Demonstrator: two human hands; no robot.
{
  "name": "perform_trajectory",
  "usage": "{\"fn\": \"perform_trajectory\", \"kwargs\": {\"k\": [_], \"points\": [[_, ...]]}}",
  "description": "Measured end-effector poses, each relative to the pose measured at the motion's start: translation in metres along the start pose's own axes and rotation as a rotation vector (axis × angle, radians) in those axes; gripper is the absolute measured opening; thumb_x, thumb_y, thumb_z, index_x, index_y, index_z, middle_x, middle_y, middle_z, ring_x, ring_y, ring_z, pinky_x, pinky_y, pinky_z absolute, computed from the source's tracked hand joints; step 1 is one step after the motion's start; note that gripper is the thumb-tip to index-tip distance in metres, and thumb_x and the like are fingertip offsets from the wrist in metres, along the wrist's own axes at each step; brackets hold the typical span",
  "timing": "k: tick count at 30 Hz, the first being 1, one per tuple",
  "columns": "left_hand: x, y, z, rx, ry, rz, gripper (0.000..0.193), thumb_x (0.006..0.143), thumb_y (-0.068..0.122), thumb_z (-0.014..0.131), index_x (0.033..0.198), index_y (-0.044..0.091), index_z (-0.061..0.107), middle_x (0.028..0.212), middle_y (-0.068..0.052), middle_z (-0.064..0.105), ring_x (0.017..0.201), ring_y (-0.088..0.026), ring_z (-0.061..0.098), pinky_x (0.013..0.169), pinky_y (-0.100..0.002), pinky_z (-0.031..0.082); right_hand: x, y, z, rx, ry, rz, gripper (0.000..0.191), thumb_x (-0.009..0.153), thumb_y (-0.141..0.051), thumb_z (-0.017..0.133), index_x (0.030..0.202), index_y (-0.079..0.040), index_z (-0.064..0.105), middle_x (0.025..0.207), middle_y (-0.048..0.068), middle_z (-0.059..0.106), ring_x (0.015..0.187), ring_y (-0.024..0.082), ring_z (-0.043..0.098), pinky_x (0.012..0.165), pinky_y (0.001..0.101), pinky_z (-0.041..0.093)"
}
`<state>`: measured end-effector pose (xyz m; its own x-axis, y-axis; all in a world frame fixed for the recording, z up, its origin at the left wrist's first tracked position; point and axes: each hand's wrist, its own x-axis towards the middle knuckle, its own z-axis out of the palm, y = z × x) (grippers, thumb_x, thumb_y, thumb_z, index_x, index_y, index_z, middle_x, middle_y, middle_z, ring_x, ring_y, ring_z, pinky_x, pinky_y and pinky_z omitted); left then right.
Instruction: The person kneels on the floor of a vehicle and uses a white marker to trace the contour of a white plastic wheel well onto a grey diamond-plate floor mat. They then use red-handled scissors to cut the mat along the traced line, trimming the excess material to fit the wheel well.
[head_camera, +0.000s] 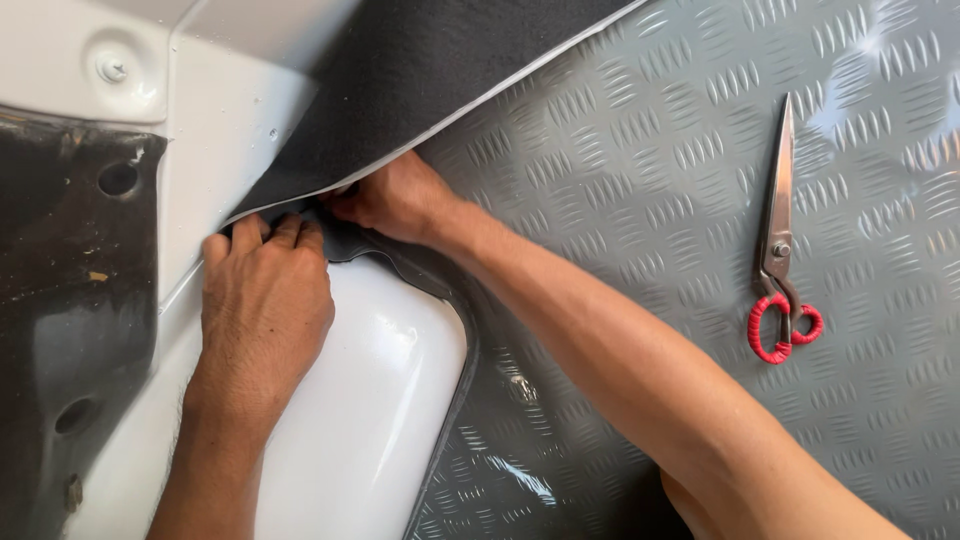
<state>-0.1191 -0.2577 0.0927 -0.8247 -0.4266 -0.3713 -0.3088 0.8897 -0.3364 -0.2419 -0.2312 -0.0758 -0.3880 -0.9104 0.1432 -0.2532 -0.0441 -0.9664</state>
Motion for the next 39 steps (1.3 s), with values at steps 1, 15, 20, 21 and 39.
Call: {"fn": "perform_trajectory", "kwargs": {"k": [1,15,20,21,39], "points": [[0.001,0.001,-0.002,0.013,0.013,0.007,0.03,0.086,0.001,0.063,0.114,-0.003,0.075,0.108,-0.019,0.076,0.105,-0.033,0.064,0.092,-0.046,0.043,0.001,-0.001,0.0,-0.015,0.049,-0.038,0.025,0.079,-0.015,0.083,0.102,-0.006,0.076,0.097,0.012,0.075,0.088,0.028,0.071,0.081,0.0385,0.057],[-0.006,0.016,-0.005,0.038,0.347,0.271,0.037,0.076,0.014,0.07,0.113,0.012,0.075,0.128,-0.013,0.071,0.113,-0.028,0.067,0.101,-0.043,0.045,-0.152,-0.105,-0.133,-0.179,-0.486,0.535,0.028,0.085,-0.026,0.077,0.078,0.001,0.071,0.062,0.016,0.069,0.053,0.029,0.069,0.054,0.0415,0.054],[0.004,0.027,0.004,0.115,0.084,0.316,0.014,0.084,0.006,0.072,0.094,0.013,0.078,0.095,-0.006,0.077,0.095,-0.021,0.07,0.097,-0.041,0.048,-0.222,-0.126,-0.109,-0.229,-0.714,0.645,0.027,0.084,-0.029,0.077,0.084,-0.003,0.071,0.07,0.02,0.071,0.071,0.038,0.072,0.068,0.0463,0.058],[0.007,0.027,0.005,0.149,0.02,0.31,0.009,0.088,0.006,0.072,0.089,0.013,0.078,0.087,-0.005,0.078,0.089,-0.019,0.07,0.097,-0.041,0.048,-0.231,-0.126,-0.1,-0.263,-0.721,0.616,0.029,0.085,-0.03,0.077,0.087,-0.002,0.07,0.073,0.02,0.07,0.073,0.04,0.071,0.069,0.0478,0.057],[-0.085,0.053,-0.055,0.184,0.34,0.206,0.02,0.089,0.012,0.067,0.104,0.008,0.079,0.105,-0.005,0.079,0.097,-0.021,0.073,0.082,-0.035,0.054,-0.259,-0.046,-0.236,-0.499,0.368,0.627,0.063,0.087,-0.017,0.078,0.143,-0.002,0.053,0.105,0.015,0.06,0.086,0.025,0.061,0.076,0.0417,0.054]]}}
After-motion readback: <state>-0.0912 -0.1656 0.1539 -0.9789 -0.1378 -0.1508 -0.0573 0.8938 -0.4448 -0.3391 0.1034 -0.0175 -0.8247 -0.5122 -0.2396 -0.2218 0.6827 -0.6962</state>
